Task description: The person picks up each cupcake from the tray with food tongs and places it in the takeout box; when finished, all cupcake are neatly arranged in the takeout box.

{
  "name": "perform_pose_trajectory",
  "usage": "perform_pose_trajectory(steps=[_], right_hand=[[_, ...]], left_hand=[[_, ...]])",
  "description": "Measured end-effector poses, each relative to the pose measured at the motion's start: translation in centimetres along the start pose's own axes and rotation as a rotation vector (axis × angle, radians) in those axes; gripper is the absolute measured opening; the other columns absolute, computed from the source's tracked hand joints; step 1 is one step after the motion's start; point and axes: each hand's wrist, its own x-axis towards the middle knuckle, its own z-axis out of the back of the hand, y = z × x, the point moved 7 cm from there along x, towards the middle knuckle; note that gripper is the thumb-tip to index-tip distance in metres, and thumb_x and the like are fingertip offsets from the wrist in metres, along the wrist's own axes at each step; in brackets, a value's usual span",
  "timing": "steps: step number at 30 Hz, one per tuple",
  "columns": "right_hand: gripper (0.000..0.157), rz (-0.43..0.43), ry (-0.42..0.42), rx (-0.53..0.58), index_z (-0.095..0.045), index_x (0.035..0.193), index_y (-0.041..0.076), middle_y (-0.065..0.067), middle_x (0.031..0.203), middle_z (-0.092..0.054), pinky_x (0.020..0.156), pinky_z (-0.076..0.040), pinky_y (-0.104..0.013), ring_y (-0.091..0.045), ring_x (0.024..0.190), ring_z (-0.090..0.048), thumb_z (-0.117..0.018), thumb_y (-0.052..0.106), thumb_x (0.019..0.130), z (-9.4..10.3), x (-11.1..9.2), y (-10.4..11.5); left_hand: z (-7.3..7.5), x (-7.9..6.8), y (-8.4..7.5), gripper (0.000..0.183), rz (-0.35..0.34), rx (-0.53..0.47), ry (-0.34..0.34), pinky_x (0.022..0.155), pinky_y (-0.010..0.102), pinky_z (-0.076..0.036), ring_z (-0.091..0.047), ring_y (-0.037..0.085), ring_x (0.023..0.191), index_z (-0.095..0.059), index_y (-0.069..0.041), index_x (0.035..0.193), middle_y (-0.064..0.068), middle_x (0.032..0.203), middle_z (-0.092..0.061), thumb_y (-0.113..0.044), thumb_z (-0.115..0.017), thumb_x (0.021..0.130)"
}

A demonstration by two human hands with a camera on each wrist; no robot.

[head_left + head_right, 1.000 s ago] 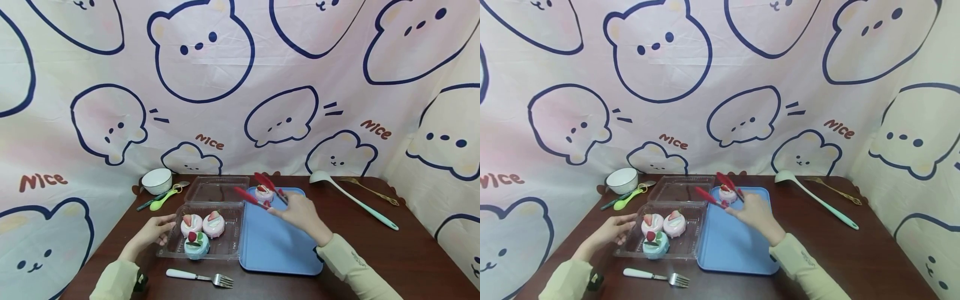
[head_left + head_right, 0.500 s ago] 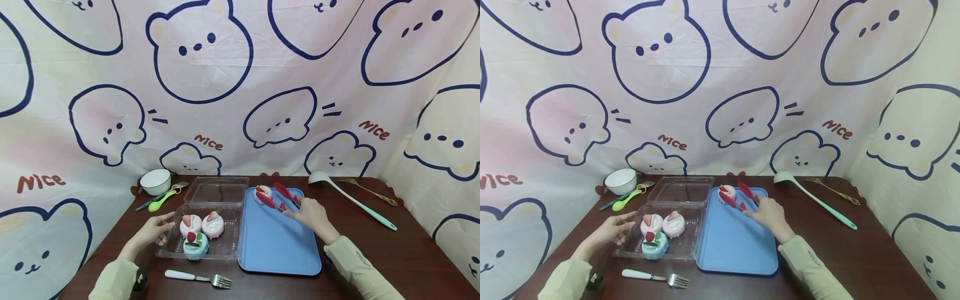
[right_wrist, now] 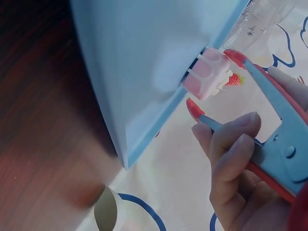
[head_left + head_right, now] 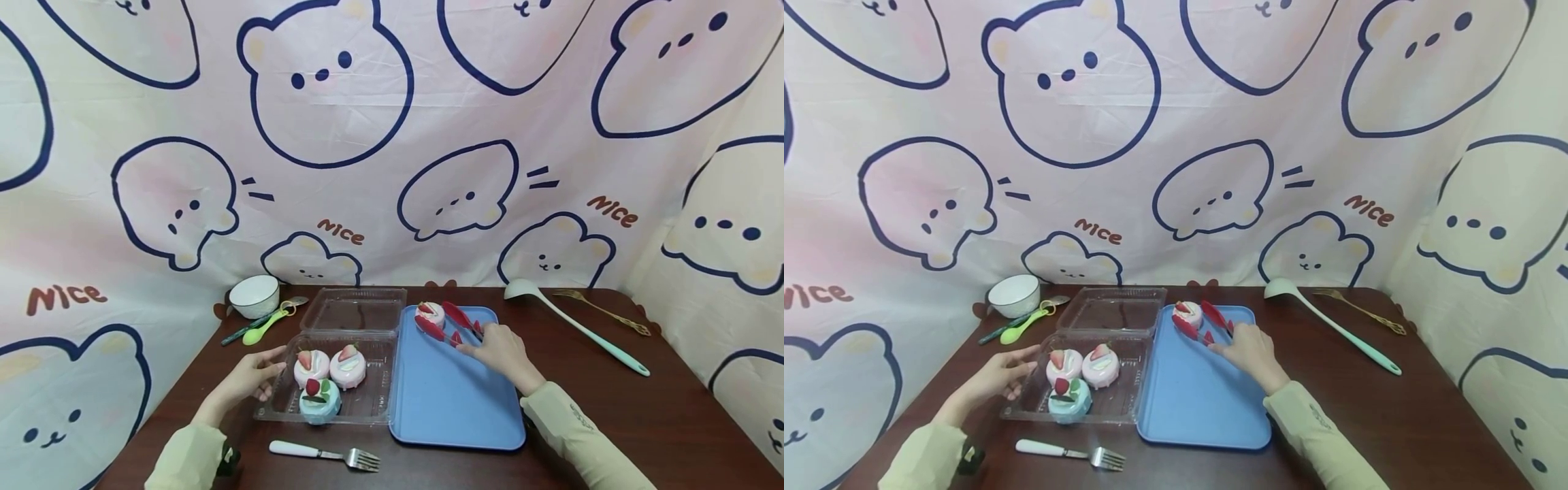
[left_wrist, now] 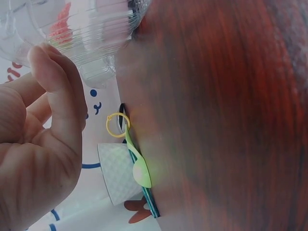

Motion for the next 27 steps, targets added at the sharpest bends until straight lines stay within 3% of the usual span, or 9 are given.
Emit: perform_pose_trajectory(steps=[21, 27], right_hand=[[0.046, -0.003, 0.033, -0.005, -0.051, 0.068, 0.009, -0.002, 0.049, -0.036, 0.039, -0.026, -0.023, -0.014, 0.042, -0.034, -0.073, 0.049, 0.069, -0.42, 0.03, 0.0], [0.046, 0.019, 0.014, 0.001, -0.057, 0.075, 0.004, -0.002, 0.049, -0.037, 0.038, -0.026, -0.023, -0.013, 0.041, -0.034, -0.073, 0.047, 0.069, -0.3, -0.26, -0.04]], left_hand=[[0.02, 0.06, -0.12, 0.051, 0.003, 0.01, -0.001, 0.048, 0.028, -0.047, -0.049, 0.015, 0.049, -0.033, 0.0, 0.139, 0.011, 0.076, -0.045, -0.016, -0.05, 0.093], [0.0, 0.02, 0.05, 0.052, 0.002, 0.005, 0.006, 0.048, 0.027, -0.047, -0.049, 0.015, 0.049, -0.032, 0.0, 0.139, 0.01, 0.075, -0.045, -0.017, -0.051, 0.093]])
